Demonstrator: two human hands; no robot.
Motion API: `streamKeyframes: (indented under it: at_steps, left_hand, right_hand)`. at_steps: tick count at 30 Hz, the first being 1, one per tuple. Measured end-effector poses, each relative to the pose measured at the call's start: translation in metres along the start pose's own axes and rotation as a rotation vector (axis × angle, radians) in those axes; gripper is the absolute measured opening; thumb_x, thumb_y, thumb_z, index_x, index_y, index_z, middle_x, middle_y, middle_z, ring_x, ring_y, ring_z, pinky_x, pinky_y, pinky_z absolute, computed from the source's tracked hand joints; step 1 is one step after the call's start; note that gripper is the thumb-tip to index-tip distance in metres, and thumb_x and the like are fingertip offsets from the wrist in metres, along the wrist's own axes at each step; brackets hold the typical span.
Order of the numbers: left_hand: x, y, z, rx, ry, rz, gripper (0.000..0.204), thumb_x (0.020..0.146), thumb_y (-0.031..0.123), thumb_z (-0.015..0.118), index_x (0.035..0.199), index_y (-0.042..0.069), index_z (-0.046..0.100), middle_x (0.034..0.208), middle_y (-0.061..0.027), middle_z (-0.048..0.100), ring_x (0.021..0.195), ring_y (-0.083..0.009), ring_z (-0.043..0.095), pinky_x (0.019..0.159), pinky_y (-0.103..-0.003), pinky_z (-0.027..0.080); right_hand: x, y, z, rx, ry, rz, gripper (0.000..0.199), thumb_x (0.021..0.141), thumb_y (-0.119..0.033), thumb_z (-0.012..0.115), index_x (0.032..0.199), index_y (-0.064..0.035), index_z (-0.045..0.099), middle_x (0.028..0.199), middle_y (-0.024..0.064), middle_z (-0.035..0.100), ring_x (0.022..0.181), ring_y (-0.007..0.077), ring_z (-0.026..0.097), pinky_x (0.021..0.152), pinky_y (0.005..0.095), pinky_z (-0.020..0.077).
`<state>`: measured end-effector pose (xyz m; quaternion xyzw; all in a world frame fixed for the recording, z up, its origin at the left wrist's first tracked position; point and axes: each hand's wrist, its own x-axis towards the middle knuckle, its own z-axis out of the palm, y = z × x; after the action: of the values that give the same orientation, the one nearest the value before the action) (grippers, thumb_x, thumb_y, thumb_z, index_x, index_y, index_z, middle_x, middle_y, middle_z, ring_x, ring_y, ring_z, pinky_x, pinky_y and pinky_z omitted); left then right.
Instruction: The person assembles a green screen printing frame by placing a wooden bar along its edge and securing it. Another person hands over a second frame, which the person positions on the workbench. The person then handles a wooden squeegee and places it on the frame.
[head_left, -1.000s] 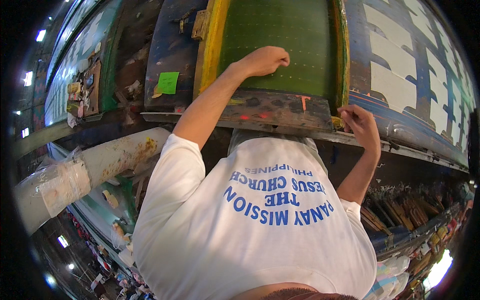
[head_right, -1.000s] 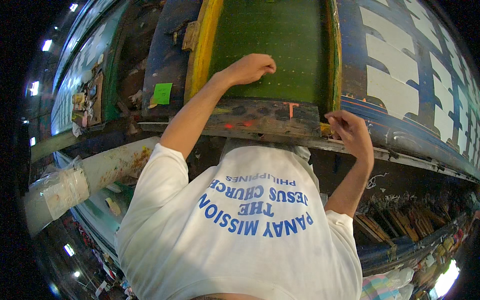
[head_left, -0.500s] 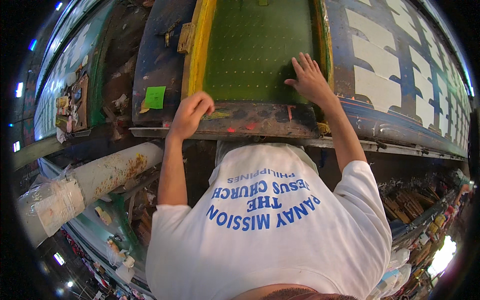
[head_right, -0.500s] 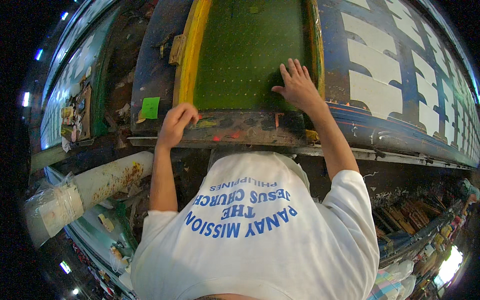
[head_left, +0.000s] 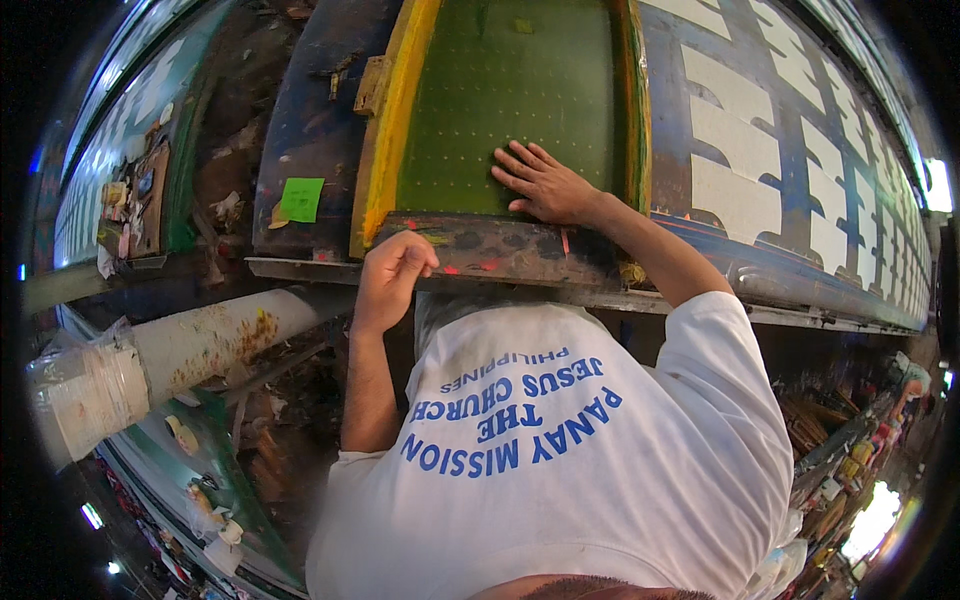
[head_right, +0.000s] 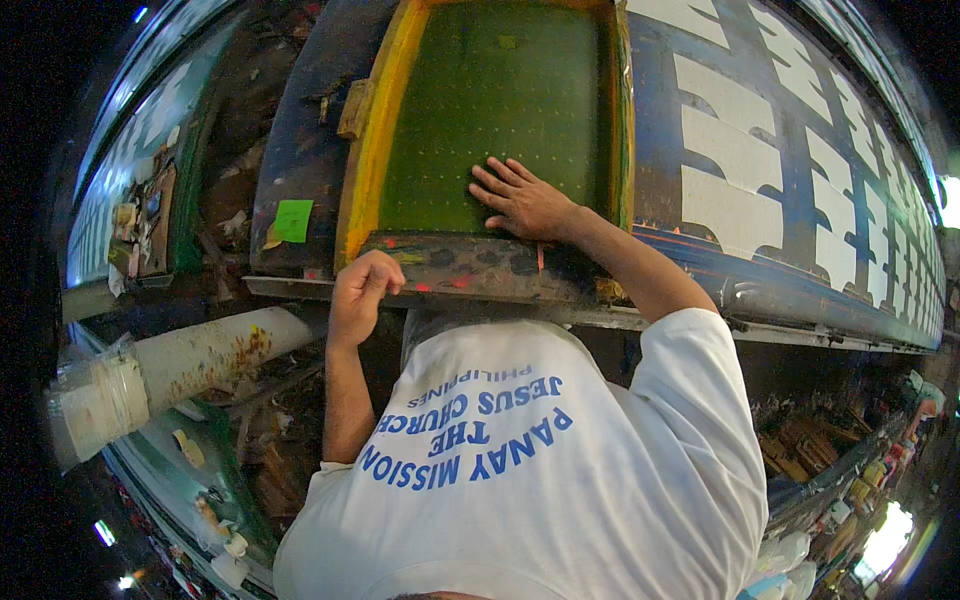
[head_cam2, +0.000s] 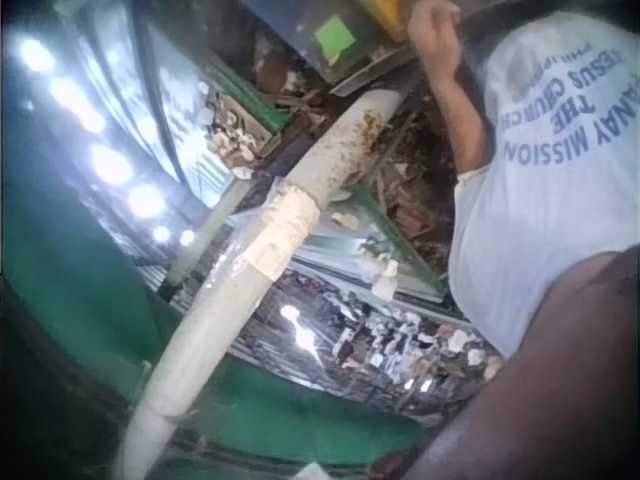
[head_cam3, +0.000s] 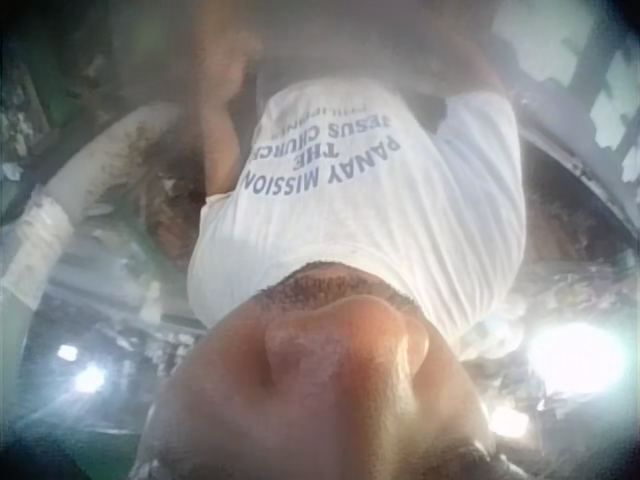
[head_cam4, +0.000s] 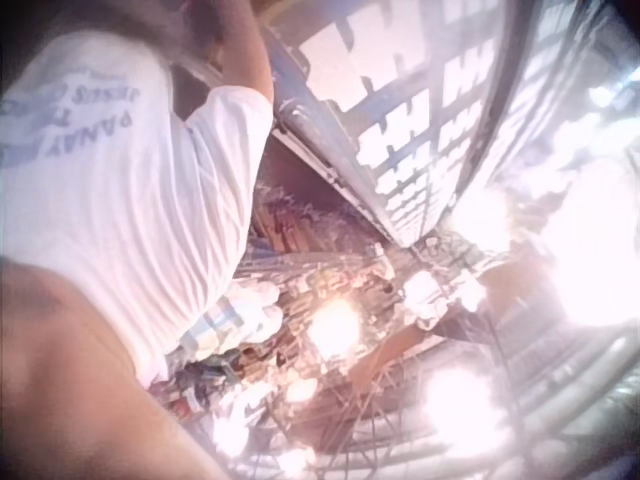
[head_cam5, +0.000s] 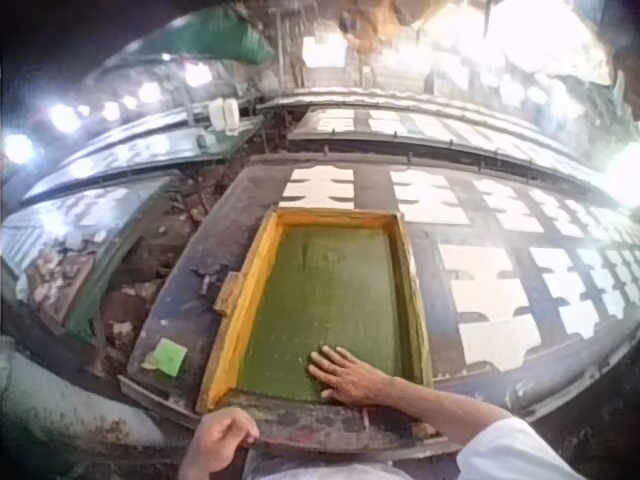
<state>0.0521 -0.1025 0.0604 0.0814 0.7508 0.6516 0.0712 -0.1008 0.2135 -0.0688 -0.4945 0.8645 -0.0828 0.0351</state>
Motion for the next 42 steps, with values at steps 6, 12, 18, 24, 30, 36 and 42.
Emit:
streamKeyframes:
  at_steps: [6, 12, 18, 24, 30, 36, 42]
  left_hand:
    - [0.002, 0.002, 0.015, 0.084, -0.070, 0.019, 0.033, 0.113, 0.026, 0.060, 0.092, 0.001, 0.066, 0.084, -0.0033, 0.065, 0.074, -0.0108, 0.059, 0.067, -0.027, 0.048]
    - [-0.005, 0.009, 0.008, 0.229, -0.070, 0.016, 0.019, 0.105, 0.021, 0.070, 0.104, 0.002, 0.068, 0.102, -0.0063, 0.068, 0.087, -0.0161, 0.063, 0.077, -0.030, 0.051]
    - [-0.007, -0.001, 0.004, 0.846, -0.324, 0.233, 0.051, 0.088, 0.012, 0.081, 0.136, 0.005, 0.065, 0.150, -0.0155, 0.057, 0.142, -0.0373, 0.052, 0.118, -0.049, 0.045]
    - [0.021, -0.020, -0.002, 0.995, -0.306, 0.508, 0.044, 0.088, 0.009, 0.078, 0.131, 0.003, 0.069, 0.133, -0.0166, 0.071, 0.124, -0.0344, 0.067, 0.106, -0.045, 0.055]
    - [0.044, 0.008, -0.015, 0.868, 0.014, 0.564, 0.029, 0.089, 0.010, 0.079, 0.117, 0.005, 0.075, 0.109, -0.0144, 0.079, 0.099, -0.0332, 0.077, 0.085, -0.042, 0.063]
    - [0.045, 0.035, -0.051, 0.626, 0.334, 0.407, 0.028, 0.095, 0.020, 0.080, 0.117, 0.003, 0.075, 0.099, -0.0187, 0.077, 0.091, -0.0363, 0.077, 0.076, -0.041, 0.059]
    - [0.007, 0.040, -0.075, 0.543, 0.423, 0.236, 0.042, 0.106, 0.039, 0.071, 0.122, -0.001, 0.072, 0.096, -0.0092, 0.077, 0.082, -0.0177, 0.067, 0.075, -0.032, 0.052]
  right_hand:
    - [-0.031, 0.014, -0.038, 0.166, -0.011, -0.151, 0.049, 0.093, -0.010, 0.071, 0.142, -0.0169, 0.069, 0.166, 0.0062, 0.048, 0.155, 0.0323, 0.042, 0.125, 0.0478, 0.0418]
    - [-0.073, 0.004, -0.087, 0.165, -0.258, 0.197, 0.031, 0.089, -0.004, 0.070, 0.118, -0.0109, 0.079, 0.119, 0.0115, 0.079, 0.107, 0.0300, 0.077, 0.089, 0.0418, 0.0627]
    - [-0.130, -0.035, -0.102, 0.429, 0.263, 0.569, 0.019, 0.097, -0.011, 0.070, 0.114, -0.0071, 0.078, 0.099, 0.0166, 0.079, 0.091, 0.0345, 0.077, 0.079, 0.0441, 0.0602]
    - [-0.175, -0.072, -0.094, 0.486, 0.634, 0.733, 0.027, 0.099, 0.003, 0.068, 0.122, -0.0071, 0.077, 0.121, 0.0106, 0.077, 0.108, 0.0264, 0.076, 0.089, 0.0362, 0.0594]
    - [-0.186, -0.087, -0.075, 0.358, 0.741, 0.870, 0.028, 0.100, 0.000, 0.070, 0.126, -0.0089, 0.075, 0.134, 0.0133, 0.073, 0.115, 0.0275, 0.074, 0.094, 0.0366, 0.0611]
    - [-0.114, -0.064, -0.035, 0.153, 0.159, 0.544, 0.057, 0.105, -0.029, 0.066, 0.156, -0.0086, 0.051, 0.165, 0.0186, 0.043, 0.151, 0.0362, 0.043, 0.122, 0.0470, 0.0406]
    - [-0.072, -0.021, -0.009, -0.210, -0.100, 0.325, 0.090, 0.107, -0.071, 0.027, 0.172, -0.0096, 0.015, 0.180, 0.0164, 0.007, 0.165, 0.0387, 0.005, 0.135, 0.0527, 0.0079]
